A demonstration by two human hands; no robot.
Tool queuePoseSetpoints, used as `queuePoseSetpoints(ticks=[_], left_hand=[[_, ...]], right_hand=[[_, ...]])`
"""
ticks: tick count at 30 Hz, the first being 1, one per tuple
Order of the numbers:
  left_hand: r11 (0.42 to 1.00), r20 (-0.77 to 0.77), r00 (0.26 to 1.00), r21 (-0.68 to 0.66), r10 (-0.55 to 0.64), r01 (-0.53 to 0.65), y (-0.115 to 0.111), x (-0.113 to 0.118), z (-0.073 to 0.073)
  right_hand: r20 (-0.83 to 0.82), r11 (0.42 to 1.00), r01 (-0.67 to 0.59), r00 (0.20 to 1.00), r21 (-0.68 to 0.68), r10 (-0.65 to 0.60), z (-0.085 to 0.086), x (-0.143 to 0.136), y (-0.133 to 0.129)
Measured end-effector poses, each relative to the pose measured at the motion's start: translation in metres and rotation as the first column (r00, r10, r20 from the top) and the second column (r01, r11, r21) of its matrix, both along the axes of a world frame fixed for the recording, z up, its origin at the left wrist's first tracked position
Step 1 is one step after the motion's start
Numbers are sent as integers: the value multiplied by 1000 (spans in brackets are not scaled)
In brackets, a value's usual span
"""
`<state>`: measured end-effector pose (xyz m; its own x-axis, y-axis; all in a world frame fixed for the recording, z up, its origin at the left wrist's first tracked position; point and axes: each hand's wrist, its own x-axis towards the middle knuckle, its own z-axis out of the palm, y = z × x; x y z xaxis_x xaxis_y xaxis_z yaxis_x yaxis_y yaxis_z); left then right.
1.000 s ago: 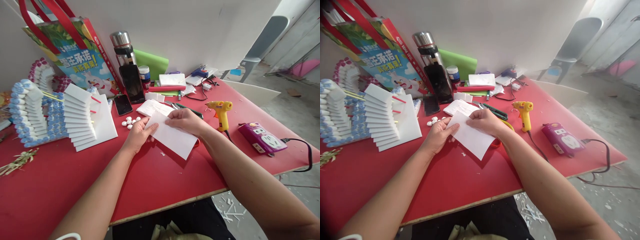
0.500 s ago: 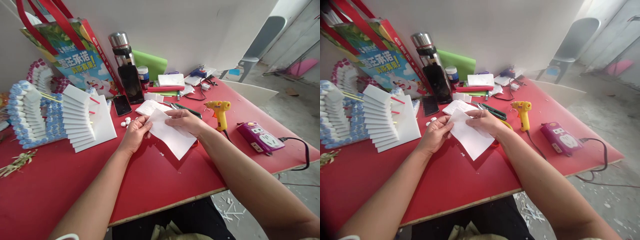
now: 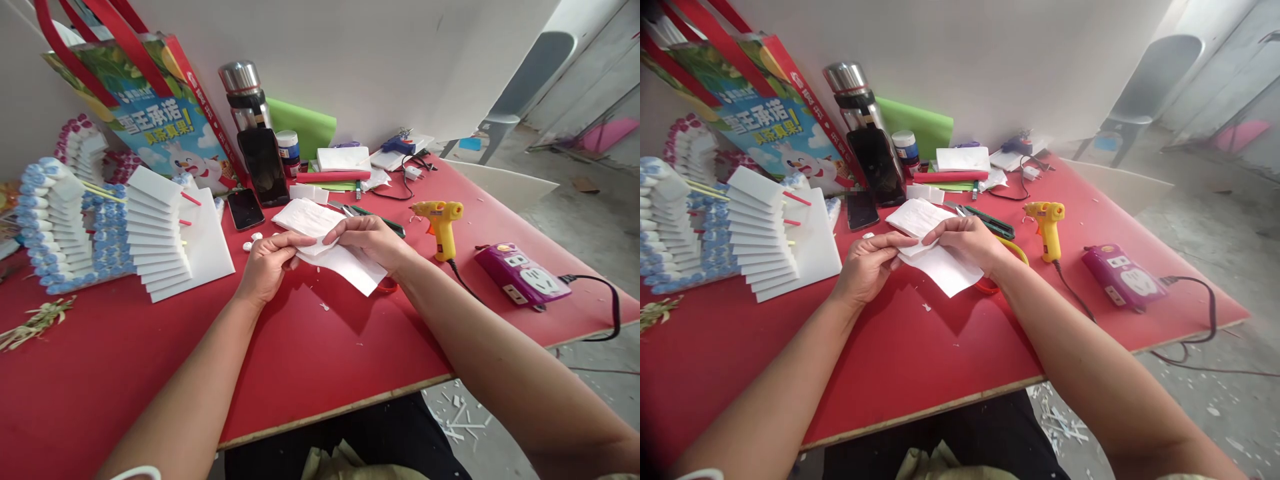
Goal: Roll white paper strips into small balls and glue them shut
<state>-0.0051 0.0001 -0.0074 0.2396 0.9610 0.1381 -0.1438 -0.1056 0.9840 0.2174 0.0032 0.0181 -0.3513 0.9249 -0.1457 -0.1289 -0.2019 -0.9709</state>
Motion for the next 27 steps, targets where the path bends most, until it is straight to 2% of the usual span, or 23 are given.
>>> queuePoseSetpoints(ticks=[2,6,10,17,21,27], left_hand=[[998,35,999,-59,-20,23,1,-2,2],[968,138,983,-199,-125,151,0,-4,11],[935,40,986,-312,-163,167,-4,0,14],[937,-92,964,-275,-249,215,-5,1,11],[945,-151,956,-253,-250,208,-5,0,13],[955,-232,948,-250,-220,160,-6,0,14]], right_hand=[[51,1000,5,999,19,-6,3,-1,-2],[107,1000,-2,994,17,0,9,-2,-4],[140,999,-46,989,22,43,9,-1,-6],[157,996,-86,985,37,79,8,-2,-6],[170,995,-98,981,26,93,9,0,-4],[217,993,116,970,-10,-111,14,11,1]])
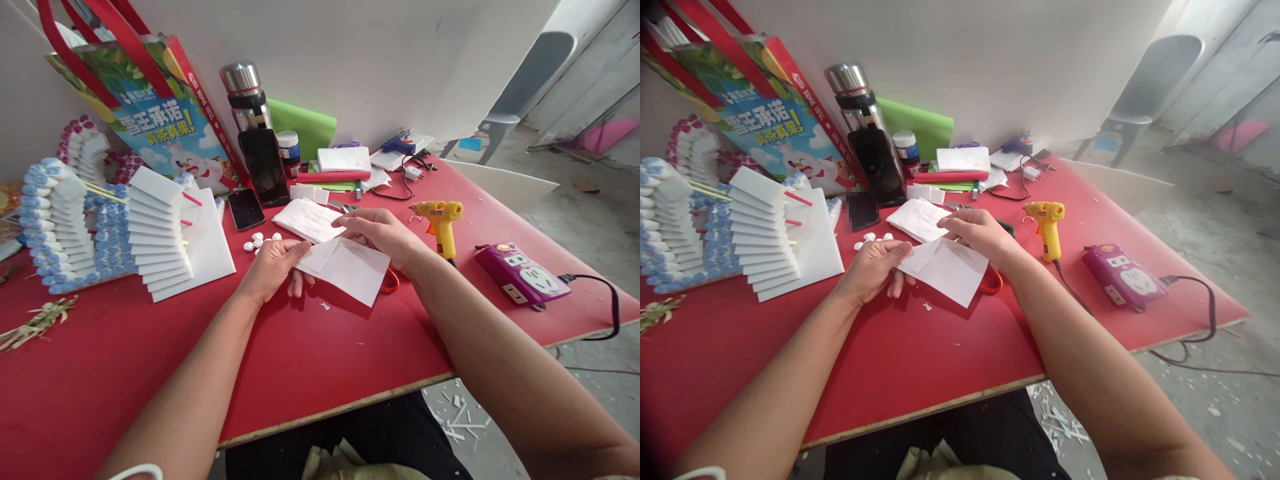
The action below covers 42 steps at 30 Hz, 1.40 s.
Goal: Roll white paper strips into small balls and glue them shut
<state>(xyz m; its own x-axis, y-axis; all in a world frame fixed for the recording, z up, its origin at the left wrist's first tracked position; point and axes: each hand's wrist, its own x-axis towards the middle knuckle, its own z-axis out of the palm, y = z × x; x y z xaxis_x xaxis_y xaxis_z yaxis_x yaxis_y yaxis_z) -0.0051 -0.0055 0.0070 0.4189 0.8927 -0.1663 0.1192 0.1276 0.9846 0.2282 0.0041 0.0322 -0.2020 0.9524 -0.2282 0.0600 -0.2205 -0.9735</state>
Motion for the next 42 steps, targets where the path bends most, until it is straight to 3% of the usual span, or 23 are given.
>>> queuePoseSetpoints(ticks=[6,10,15,21,25,34,38,42], left_hand=[[1000,11,1000,27,-15,15,-2,4,-2],[999,67,997,11,-49,48,-1,5,-3],[1000,176,984,3,-9,8,2,0,-7],[995,307,947,-2,96,-100,3,-2,-5],[995,362,927,6,93,-102,2,-4,-2],[996,278,960,-75,-25,47,4,-8,2],[989,152,985,-111,-76,94,3,-4,1],[982,134,984,-130,-116,133,3,-5,0]], right_hand=[[137,969,-244,960,-26,246,-10,-7,-3],[138,983,-185,973,4,183,-17,-10,-2],[-63,992,-125,990,-32,122,-14,-5,0],[-243,984,-175,957,-44,160,-13,-3,0],[-292,982,-191,939,-4,181,-16,-1,1],[-163,982,-180,969,56,187,-14,-5,-2],[-60,969,-210,974,134,219,-15,-6,-2],[102,934,-242,970,262,222,-14,-9,-3]])
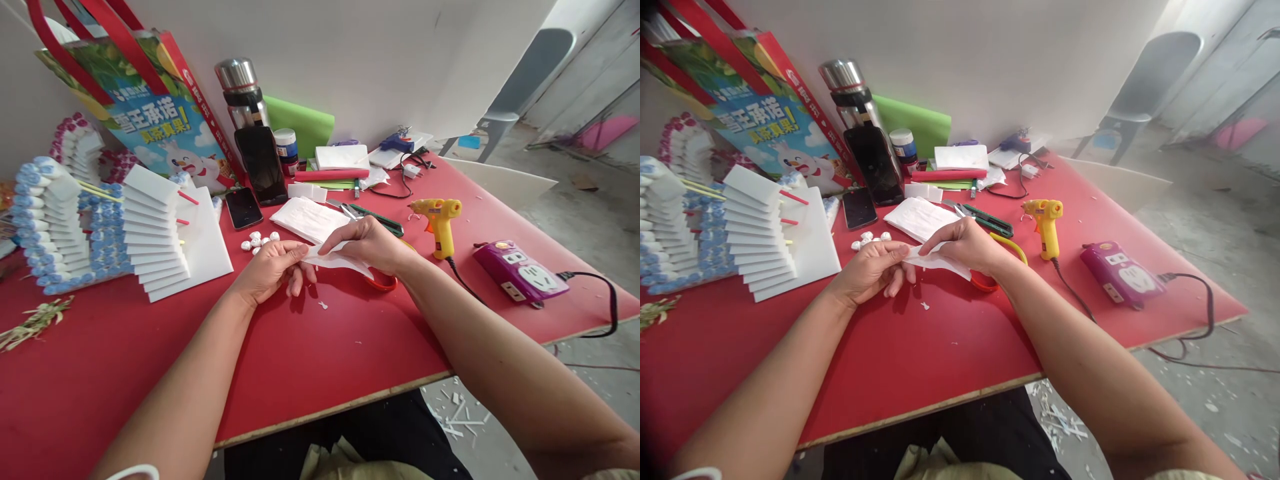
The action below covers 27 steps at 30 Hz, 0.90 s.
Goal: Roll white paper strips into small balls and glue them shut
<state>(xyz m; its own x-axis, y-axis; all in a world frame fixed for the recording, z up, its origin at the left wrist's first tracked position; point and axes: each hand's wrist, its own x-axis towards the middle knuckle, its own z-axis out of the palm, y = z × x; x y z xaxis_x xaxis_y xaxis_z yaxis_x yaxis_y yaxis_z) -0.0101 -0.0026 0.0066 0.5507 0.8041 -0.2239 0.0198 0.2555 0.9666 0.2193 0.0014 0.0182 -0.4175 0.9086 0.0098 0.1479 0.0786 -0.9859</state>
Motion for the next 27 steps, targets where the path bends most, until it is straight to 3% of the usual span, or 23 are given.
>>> queuePoseSetpoints(ticks=[3,6,9,12,14,18,27], left_hand=[[1000,-8,1000,3,3,-3,2,-3,-2],[1000,-13,1000,19,18,-18,5,-7,-3],[999,6,1000,36,13,-13,6,-12,-3],[998,14,999,32,-48,47,4,-13,-1],[994,2,994,15,-109,109,2,-12,1],[979,-22,979,-34,-202,201,-2,-6,2],[973,5,974,-45,-225,225,-1,-6,0]], right_hand=[[29,989,-53,998,138,49,3,1,1],[-19,983,-42,999,180,46,6,9,3],[-188,982,175,969,76,-158,9,20,6],[-390,935,334,850,-118,-353,11,25,10],[-458,923,283,806,-259,-376,10,25,11],[-458,891,104,828,-441,-323,4,17,11],[-433,871,60,850,-488,-301,2,7,8]])
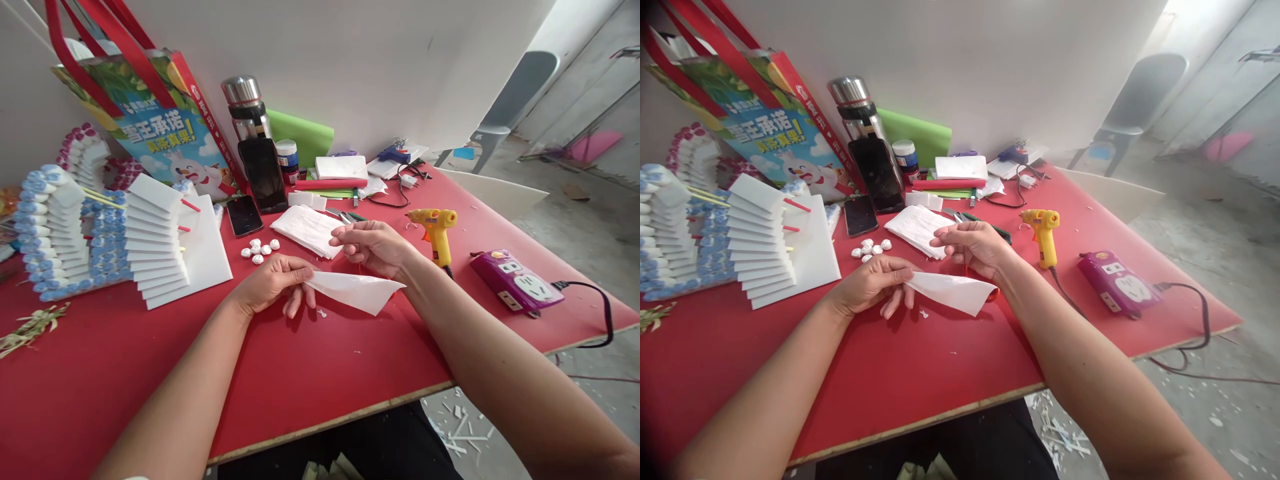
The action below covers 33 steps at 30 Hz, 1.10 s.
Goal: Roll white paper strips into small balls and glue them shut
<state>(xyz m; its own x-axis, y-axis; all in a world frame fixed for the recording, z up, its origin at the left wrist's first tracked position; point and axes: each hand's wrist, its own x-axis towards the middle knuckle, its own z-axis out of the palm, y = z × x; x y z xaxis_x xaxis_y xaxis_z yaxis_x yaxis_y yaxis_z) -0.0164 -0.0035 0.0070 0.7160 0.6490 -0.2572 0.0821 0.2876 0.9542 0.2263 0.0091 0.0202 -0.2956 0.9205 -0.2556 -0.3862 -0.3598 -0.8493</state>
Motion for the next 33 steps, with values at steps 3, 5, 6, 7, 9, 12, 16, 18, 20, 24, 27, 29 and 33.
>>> queuePoseSetpoints(ticks=[3,5,6,7,9,12,16,18,20,24,27,29,33], left_hand=[[1000,11,1000,2,-8,8,1,-2,-1],[1000,18,1000,0,-21,21,1,-3,0],[999,17,999,-3,-34,35,0,-4,0],[999,15,998,-6,-53,53,0,-4,0],[995,9,996,-16,-94,94,0,-5,1],[993,16,993,-23,-118,119,-1,-6,1],[991,27,991,-25,-134,135,-1,-7,2],[988,22,989,-28,-148,149,0,-7,2],[988,24,988,-32,-152,152,0,-7,2],[977,41,978,-59,-203,205,0,-12,3],[943,94,946,-95,-310,318,0,-19,6],[924,157,924,-106,-348,366,-2,-24,7],[963,245,938,-52,-245,265,-2,-36,4]], right_hand=[[17,1000,7,1000,-18,-7,2,-1,0],[28,1000,8,1000,-12,-8,2,-2,-1],[32,1000,2,999,-3,-2,1,-2,-1],[35,1000,-8,999,11,7,0,-2,-1],[43,998,-39,998,43,37,-1,-3,-1],[56,994,-61,997,86,56,-2,-3,-2],[37,998,-25,999,63,22,1,-5,-4],[29,999,-12,1000,46,10,1,-5,-4],[14,997,-23,1000,69,22,-1,-4,-3],[40,977,-79,997,198,73,-5,-3,-1],[225,889,-156,972,430,61,-1,-5,-7],[417,743,-269,909,613,-16,0,-13,-16],[739,309,-675,647,670,-190,-15,-44,-41]])
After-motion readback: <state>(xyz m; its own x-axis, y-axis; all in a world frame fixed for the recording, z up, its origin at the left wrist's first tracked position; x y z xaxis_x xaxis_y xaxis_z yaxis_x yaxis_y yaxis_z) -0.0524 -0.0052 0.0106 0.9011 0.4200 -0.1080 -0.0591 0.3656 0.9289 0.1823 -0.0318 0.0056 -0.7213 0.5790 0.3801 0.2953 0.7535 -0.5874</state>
